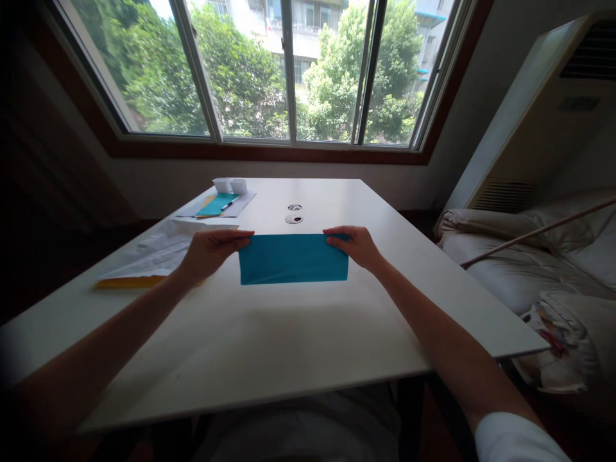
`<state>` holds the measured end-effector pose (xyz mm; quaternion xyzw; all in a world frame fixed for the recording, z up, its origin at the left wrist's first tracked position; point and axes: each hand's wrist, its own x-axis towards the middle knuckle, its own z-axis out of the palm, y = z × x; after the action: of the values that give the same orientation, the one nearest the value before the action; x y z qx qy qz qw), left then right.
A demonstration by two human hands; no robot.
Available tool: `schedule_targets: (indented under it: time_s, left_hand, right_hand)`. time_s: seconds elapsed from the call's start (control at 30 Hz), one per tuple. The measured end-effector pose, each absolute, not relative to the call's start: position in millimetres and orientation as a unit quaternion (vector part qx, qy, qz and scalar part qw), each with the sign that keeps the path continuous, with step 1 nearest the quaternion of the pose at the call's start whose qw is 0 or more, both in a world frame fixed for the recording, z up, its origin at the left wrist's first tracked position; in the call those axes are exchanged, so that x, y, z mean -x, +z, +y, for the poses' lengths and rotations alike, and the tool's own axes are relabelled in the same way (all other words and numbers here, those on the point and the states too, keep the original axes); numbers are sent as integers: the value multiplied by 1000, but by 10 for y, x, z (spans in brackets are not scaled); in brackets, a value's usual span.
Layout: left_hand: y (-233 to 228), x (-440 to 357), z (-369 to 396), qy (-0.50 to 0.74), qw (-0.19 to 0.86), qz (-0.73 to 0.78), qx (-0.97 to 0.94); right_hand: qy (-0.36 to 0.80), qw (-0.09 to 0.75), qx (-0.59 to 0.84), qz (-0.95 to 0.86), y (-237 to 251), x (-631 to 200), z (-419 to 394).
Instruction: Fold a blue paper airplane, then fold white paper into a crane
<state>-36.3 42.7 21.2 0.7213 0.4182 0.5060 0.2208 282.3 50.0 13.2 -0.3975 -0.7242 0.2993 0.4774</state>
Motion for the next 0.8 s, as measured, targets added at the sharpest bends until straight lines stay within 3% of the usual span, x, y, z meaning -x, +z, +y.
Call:
schedule_targets:
  time_s: [0.6,0.8]
  left_hand:
    - [180,398,485,512,238,419,-711]
    - [131,386,507,421,305,471,-713]
  right_hand:
    - [301,507,403,-700,119,-2896,587]
    - [312,421,414,-744,68,-2922,627]
